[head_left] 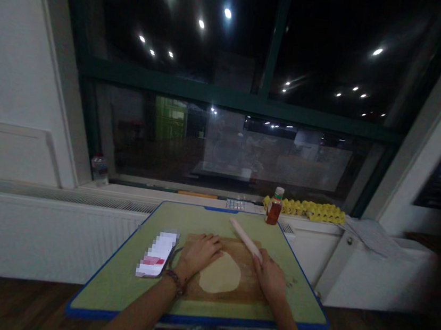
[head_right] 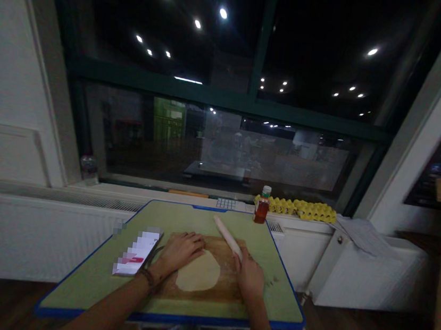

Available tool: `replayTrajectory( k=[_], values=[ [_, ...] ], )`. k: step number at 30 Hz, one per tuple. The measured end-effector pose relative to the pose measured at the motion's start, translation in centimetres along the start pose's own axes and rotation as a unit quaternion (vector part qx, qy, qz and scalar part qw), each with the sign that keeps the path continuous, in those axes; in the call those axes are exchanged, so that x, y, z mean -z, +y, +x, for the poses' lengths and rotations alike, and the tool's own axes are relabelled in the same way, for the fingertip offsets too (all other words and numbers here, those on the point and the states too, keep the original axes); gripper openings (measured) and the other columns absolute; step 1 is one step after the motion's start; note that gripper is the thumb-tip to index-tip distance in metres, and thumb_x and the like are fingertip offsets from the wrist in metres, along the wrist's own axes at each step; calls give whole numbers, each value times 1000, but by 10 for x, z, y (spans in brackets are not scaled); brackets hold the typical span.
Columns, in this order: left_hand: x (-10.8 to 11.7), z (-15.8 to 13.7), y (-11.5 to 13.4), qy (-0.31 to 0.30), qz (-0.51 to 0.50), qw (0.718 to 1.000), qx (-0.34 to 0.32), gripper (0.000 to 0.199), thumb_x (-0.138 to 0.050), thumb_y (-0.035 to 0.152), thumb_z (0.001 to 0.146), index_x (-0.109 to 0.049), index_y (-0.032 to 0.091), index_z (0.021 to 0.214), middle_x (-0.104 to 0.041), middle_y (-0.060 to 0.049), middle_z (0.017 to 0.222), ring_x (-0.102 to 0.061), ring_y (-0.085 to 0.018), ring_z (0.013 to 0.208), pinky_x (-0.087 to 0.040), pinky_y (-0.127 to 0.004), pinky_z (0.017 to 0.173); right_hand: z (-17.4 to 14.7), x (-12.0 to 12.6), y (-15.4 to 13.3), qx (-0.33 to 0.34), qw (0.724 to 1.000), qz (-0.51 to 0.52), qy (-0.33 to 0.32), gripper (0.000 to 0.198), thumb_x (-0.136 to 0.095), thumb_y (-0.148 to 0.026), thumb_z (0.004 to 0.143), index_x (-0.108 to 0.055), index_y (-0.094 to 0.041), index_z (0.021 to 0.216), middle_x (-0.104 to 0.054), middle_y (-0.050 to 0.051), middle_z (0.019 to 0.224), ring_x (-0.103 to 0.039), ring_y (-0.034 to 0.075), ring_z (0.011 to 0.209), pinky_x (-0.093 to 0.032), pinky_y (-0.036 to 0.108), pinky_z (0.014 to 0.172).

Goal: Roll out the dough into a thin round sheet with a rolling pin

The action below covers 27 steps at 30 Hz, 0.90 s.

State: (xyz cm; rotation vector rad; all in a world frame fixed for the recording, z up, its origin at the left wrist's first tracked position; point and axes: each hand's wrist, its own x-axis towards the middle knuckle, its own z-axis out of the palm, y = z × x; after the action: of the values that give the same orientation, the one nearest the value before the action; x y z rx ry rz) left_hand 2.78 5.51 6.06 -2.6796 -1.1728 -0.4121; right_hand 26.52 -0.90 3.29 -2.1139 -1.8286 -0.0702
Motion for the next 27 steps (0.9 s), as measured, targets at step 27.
replayTrajectory(
  k=[27],
  values=[
    [-18,-24,56,-52,-31,990,129,37,-32,17,98,-62,16,120,-62,-9,129,-52,-26,124,-47,-42,98,4,0,-7,123,992,-1,30,35,-32,-41,99,-56,-23,117,-70,8,96,-68,21,84,-48,28,71]
  ],
)
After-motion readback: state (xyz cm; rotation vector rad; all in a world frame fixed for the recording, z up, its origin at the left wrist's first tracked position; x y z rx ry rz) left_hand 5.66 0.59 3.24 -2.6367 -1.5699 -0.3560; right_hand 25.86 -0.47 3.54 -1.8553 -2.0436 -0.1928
